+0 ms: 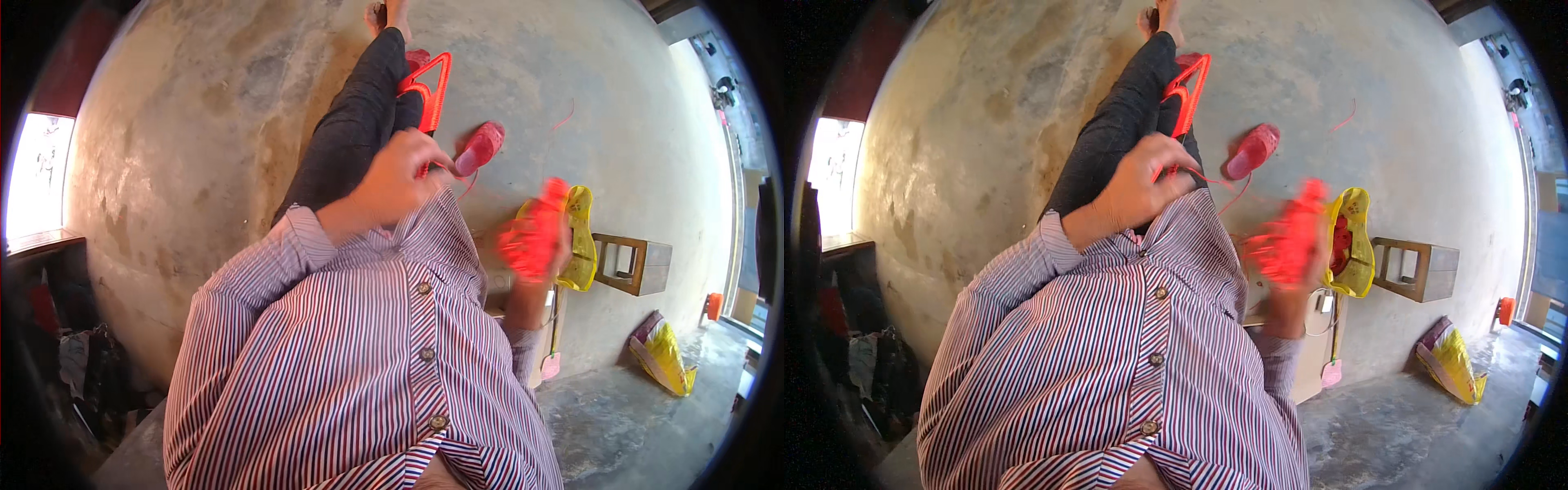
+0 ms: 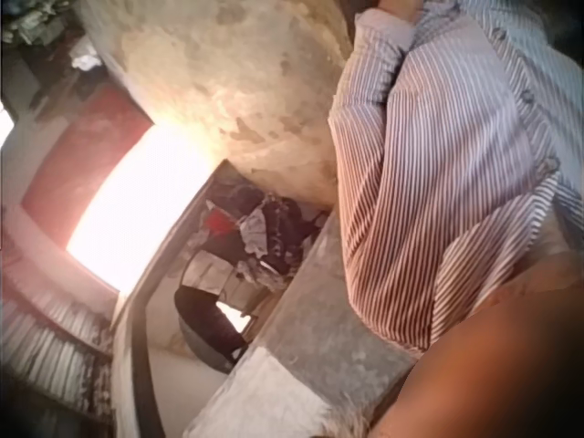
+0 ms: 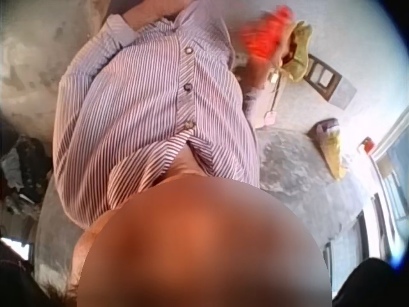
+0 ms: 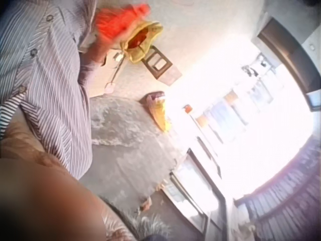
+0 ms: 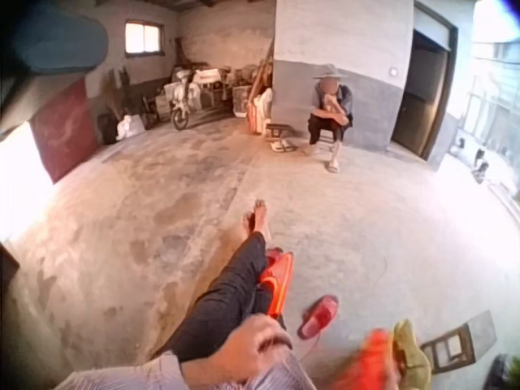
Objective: The recorder is wrapping a red plastic clothes hanger with a length of red string/rope while sitting on the floor.
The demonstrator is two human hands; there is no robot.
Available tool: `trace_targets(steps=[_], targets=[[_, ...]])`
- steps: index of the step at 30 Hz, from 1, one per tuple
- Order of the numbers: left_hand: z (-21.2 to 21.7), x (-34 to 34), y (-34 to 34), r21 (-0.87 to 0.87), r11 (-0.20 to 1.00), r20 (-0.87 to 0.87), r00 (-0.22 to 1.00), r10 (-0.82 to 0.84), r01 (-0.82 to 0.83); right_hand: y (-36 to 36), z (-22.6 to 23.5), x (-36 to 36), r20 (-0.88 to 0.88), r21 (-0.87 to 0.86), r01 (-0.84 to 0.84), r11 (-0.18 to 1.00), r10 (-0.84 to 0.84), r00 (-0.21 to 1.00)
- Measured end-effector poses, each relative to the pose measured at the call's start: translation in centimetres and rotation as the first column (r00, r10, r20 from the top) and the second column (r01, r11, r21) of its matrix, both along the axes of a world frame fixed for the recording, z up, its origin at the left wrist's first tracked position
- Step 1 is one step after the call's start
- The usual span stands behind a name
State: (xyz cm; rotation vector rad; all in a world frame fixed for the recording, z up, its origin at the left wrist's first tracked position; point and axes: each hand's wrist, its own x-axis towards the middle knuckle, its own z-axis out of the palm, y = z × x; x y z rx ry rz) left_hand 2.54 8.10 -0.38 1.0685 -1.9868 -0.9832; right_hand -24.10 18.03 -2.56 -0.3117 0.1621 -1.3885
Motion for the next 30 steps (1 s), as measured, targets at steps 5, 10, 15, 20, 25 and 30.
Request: trace_targets(steps=[5,10,15,20,25,30], targets=[[3.0,-1.7,3.3,0.059,0.957,-0.140,0.952,-0.274,0.284,-0.8,0.9,9.9,-0.306,0.206,-0.161,0.965,0.220,0.926],[7.2,0.3,0.8,0.584,0.669,-0.811,0.360,0.461,0.460,-3.6,-2.1,6.6,-0.216,0.085,-0.523,0.848,0.528,0.821],[6.4,5.2,-3.6,0.447,0.885,-0.670,0.703,0.238,0.127,-9.1,-3.0,3.1,-0.211,-0.183,-0.033,0.983,-0.006,0.977],[6.8,5.3,-3.1,0.138,0.968,0.103,0.969,-0.222,0.208,-11.5,-1.2,3.6,-0.611,0.173,0.215,0.961,-0.067,0.789],[8.0,2.9,-3.0,0.281,0.949,-0.067,0.990,-0.128,0.141,-11.4,1.1,6.5,-0.750,0.111,0.079,0.991,0.031,0.660],[6.1,4.3,-4.6,-0.124,0.923,0.613,0.760,-0.216,0.363,-11.6,-1.5,7.3,-0.952,0.207,-0.189,0.960,0.242,0.188]])
